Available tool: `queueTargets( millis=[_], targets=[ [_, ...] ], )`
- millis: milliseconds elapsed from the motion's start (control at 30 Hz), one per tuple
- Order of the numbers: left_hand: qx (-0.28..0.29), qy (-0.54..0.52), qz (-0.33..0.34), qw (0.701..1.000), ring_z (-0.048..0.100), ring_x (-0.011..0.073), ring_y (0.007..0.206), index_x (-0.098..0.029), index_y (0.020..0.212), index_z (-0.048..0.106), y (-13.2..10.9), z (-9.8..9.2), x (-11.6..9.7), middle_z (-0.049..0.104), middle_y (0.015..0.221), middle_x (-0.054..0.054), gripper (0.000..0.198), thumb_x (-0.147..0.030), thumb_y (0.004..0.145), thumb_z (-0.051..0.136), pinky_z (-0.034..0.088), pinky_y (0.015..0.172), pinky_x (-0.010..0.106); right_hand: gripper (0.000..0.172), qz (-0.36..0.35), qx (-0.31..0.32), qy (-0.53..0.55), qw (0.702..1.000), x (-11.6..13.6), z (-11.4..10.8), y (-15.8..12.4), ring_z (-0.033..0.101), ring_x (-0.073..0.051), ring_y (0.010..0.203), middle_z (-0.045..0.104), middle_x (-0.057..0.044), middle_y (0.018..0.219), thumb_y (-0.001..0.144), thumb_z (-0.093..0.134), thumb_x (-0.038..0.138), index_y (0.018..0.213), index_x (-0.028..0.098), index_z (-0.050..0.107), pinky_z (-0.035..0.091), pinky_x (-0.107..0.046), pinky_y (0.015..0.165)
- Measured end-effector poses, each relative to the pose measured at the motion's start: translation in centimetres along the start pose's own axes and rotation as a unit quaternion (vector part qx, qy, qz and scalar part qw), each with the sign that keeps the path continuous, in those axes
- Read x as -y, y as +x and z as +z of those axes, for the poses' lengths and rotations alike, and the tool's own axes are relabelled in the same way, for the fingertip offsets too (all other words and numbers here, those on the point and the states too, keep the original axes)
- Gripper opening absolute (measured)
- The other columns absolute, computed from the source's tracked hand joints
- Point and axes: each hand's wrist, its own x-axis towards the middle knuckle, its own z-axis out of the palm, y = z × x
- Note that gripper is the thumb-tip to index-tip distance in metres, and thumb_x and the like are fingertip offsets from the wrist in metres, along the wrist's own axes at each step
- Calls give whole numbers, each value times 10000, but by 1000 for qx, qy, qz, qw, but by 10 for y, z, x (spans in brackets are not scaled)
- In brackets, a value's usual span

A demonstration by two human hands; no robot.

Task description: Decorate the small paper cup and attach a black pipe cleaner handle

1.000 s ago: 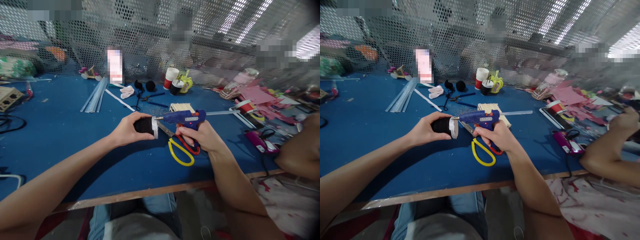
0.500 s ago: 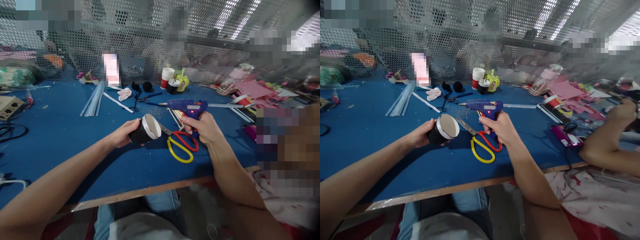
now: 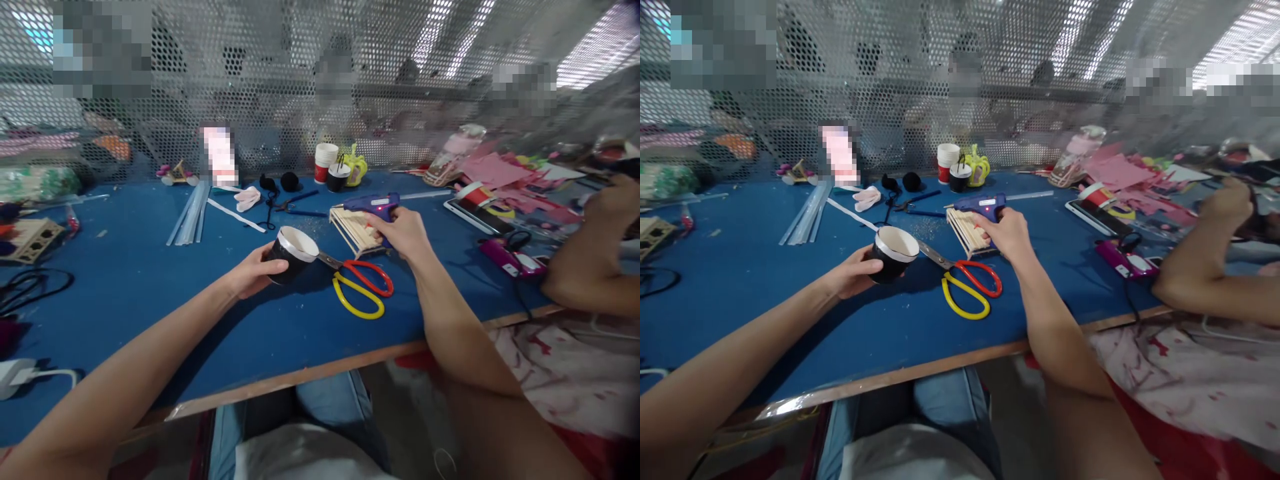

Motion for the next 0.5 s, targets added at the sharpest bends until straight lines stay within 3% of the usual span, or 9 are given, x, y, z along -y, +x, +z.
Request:
queueTargets(
  millis=[133, 333, 433, 500],
  targets=[
    [-70, 163, 72, 982, 500, 246, 1088, -152, 1175, 421, 5, 1, 3, 530, 1179, 125, 716, -332, 554, 729, 399, 928, 369, 394, 3, -18, -94, 995, 7, 5, 1, 556, -166, 494, 585, -70, 531, 688, 569, 543, 608, 160, 529, 383, -263, 443],
    [-158, 307, 135, 929, 518, 217, 1011, -164, 1085, 355, 8, 1, 16, 531, 1065, 93, 707, -359, 528, 746, 406, 889, 378, 382, 7, 3, -199, 980, 20, 11, 2, 589, -199, 583, 576, -76, 527, 743, 529, 497, 539, 176, 492, 415, -283, 534],
    [-181, 322, 129, 920, 513, 218, 1015, -162, 1085, 331, 8, 3, 17, 518, 1068, 96, 738, -386, 518, 747, 411, 884, 370, 341, 15, 1, -33, 999, 28, 15, -7, 550, -144, 505, 565, -39, 546, 739, 550, 492, 636, 174, 483, 431, -267, 494],
    [-192, 313, 122, 922, 507, 219, 1028, -160, 1127, 328, 7, 6, 14, 521, 1083, 96, 770, -395, 522, 744, 406, 897, 366, 310, 9, 45, 118, 992, 35, 18, -18, 524, -107, 477, 565, -12, 587, 726, 586, 466, 742, 169, 498, 441, -246, 465]
  ],
)
